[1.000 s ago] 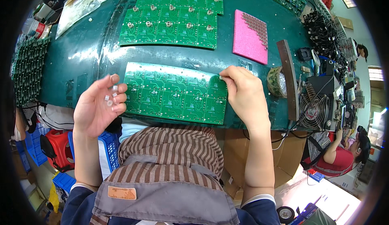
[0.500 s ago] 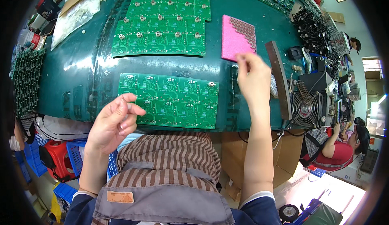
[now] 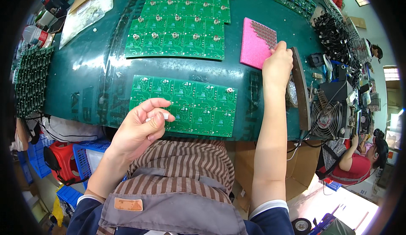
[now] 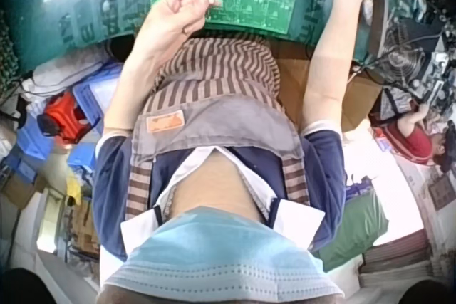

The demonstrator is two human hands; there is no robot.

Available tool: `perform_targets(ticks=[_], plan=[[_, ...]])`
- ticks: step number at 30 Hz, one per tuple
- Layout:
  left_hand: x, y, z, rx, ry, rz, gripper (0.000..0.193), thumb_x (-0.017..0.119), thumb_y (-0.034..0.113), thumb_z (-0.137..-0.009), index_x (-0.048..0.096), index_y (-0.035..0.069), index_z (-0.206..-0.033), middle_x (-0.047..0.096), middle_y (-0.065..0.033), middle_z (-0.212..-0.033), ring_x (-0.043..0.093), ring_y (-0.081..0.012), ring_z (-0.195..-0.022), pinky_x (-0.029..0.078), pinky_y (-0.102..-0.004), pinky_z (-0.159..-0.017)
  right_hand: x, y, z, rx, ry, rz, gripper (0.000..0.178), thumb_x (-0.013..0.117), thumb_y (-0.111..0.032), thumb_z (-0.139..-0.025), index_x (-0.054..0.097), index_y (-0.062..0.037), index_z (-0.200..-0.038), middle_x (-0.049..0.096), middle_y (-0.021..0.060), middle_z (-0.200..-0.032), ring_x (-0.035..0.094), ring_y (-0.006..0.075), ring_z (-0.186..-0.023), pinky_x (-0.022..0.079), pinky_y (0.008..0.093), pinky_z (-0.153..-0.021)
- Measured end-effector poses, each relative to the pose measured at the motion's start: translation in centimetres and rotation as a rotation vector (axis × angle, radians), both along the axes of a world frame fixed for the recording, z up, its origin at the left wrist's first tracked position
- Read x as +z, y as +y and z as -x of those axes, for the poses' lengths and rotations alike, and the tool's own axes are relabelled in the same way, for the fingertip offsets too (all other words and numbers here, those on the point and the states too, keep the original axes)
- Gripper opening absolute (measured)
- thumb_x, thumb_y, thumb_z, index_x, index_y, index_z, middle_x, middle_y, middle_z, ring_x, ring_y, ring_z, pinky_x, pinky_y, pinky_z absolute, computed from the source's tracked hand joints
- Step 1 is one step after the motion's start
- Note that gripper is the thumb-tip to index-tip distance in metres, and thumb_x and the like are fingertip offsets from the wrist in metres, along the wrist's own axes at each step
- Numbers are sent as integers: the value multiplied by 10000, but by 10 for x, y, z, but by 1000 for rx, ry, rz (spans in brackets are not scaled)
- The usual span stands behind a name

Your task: Assembling electronic components onto printed circuit boards and performing soldering.

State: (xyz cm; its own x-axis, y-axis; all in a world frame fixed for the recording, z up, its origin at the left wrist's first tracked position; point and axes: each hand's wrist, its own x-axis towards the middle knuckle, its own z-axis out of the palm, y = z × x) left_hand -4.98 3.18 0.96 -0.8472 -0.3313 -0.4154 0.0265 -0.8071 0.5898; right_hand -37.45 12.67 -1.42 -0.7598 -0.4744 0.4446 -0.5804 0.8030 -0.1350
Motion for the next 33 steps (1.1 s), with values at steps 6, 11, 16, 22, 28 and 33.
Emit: perform_targets(ticks=[6, 11, 16, 22, 28, 33], plan=[[-4, 8, 7, -21, 12, 34, 143, 587, 116, -922, 615, 46, -1044, 652, -103, -980, 380, -46, -532, 318, -185, -501, 31, 4, -48, 256, -260, 392, 75, 566, -14, -859, 580, 10, -928, 617, 154, -804, 633, 241, -784, 501, 312, -721], [0, 14, 15, -21, -19, 50, 145, 586, 112, -922, 614, 40, -1045, 654, -96, -965, 389, -39, -539, 314, -180, -495, 46, 29, -156, 672, -1088, 845, 83, 606, 33, -865, 600, 28, -948, 653, 102, -930, 628, 138, -835, 502, 252, -763], [-1, 21, 20, -14, 33, 84, 183, 634, 145, -899, 627, 21, -1033, 673, -58, -909, 419, -4, -577, 307, -167, -484, 40, 45, -181, 739, -1284, 875, 112, 592, 94, -850, 587, 65, -959, 632, 133, -968, 640, 183, -922, 537, 291, -827], [-5, 25, 19, -24, -8, 112, 190, 649, 152, -889, 631, 14, -1019, 668, -32, -876, 378, 11, -528, 278, -164, -462, 35, 49, -182, 710, -1305, 931, 100, 591, 92, -853, 582, 64, -949, 624, 141, -975, 641, 185, -910, 536, 297, -839], [5, 28, 21, 10, -95, 174, 227, 673, 135, -871, 596, 28, -1057, 652, -2, -791, 387, 12, -532, 276, -165, -460, 37, 50, -181, 733, -1058, 741, 112, 683, 79, -775, 642, 40, -872, 667, 126, -901, 667, 184, -836, 550, 280, -751], [4, 24, 18, -20, -88, 88, 234, 688, 132, -859, 558, 43, -1032, 653, -3, -773, 401, 5, -537, 294, -161, -462, 38, 52, -178, 798, -857, 584, 149, 721, 64, -724, 683, 8, -856, 695, 120, -896, 677, 206, -806, 545, 281, -715]])
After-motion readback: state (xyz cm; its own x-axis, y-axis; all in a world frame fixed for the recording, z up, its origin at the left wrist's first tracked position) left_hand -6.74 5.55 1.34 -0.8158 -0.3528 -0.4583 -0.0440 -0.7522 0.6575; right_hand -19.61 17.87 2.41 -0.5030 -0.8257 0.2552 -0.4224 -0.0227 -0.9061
